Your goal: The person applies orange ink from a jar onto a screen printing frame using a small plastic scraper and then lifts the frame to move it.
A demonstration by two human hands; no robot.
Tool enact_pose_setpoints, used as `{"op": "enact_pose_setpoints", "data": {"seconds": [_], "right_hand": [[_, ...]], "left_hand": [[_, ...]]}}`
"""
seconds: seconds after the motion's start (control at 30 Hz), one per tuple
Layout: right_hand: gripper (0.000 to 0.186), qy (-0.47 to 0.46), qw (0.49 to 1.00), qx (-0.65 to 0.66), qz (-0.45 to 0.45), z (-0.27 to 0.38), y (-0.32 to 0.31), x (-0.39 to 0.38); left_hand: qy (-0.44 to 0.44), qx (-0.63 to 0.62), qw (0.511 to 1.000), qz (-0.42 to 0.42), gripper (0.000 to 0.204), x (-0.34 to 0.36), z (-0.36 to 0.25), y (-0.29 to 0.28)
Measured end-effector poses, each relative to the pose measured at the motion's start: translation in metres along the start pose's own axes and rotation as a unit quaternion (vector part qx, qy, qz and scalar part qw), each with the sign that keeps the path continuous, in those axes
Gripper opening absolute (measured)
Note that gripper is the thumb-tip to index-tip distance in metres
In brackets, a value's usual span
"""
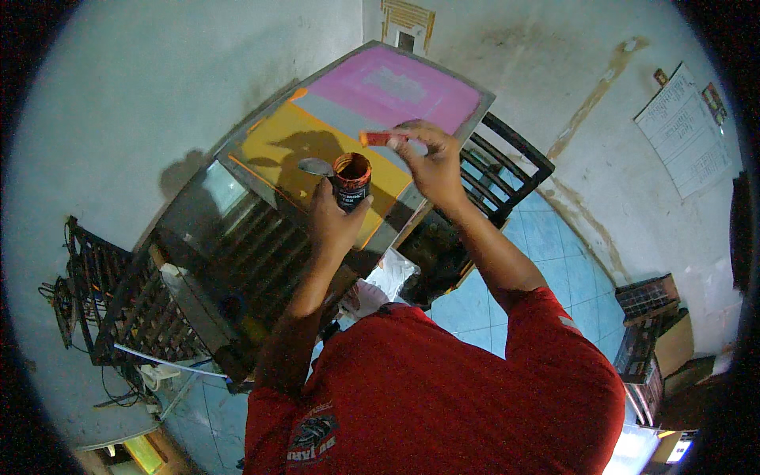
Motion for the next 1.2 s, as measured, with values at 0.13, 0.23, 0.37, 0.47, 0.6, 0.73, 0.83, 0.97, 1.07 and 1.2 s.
{"op": "enact_pose_setpoints", "data": {"seconds": [0.13,0.23,0.37,0.47,0.6,0.73,0.83,0.97,1.07,1.2], "right_hand": [[0.02,-0.128,0.978,-0.141,0.089,0.015,0.012,-0.008],[0.028,-0.161,0.961,-0.2,0.101,0.003,0.015,-0.012],[0.028,-0.161,0.941,-0.275,0.117,-0.037,0.018,-0.002],[0.025,-0.144,0.946,-0.251,0.145,-0.073,0.028,0.024],[0.014,-0.16,0.918,-0.284,0.225,-0.12,0.075,0.084],[0.012,-0.202,0.838,-0.402,0.31,-0.206,0.152,0.157],[0.015,-0.215,0.816,-0.413,0.344,-0.246,0.213,0.2],[0.014,-0.26,0.76,-0.427,0.416,-0.285,0.284,0.228],[0.013,-0.258,0.774,-0.388,0.428,-0.318,0.296,0.234],[0.014,-0.264,0.771,-0.385,0.433,-0.338,0.301,0.225]], "left_hand": [[0.014,0.002,0.999,-0.049,0.065,0.002,-0.004,-0.011],[0.023,-0.019,0.998,-0.055,0.06,0.003,-0.025,-0.029],[0.033,-0.016,0.996,-0.086,0.057,0.003,-0.022,-0.046],[0.003,-0.026,0.996,-0.082,0.058,0.001,-0.01,-0.054],[-0.009,-0.013,0.993,-0.118,0.058,-0.021,0.011,-0.071],[-0.084,0.046,0.992,-0.088,0.054,-0.043,0.015,-0.081],[-0.07,0.181,0.97,-0.146,0.052,-0.07,0.007,-0.083],[-0.259,0.094,0.945,-0.177,0.054,-0.13,0.042,-0.09],[-0.3,0.024,0.934,-0.193,0.06,-0.115,0.025,-0.098],[-0.27,0.144,0.922,-0.236,0.066,-0.116,0.019,-0.088]]}}
Point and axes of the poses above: each hand's wrist, its own x-axis towards the middle knuckle, its own y-axis out of the palm, z = x × y, the point moved 4 cm from there along x, towards the middle knuckle, and after that the axes turned 5 degrees about z, right-handed, at the moved point
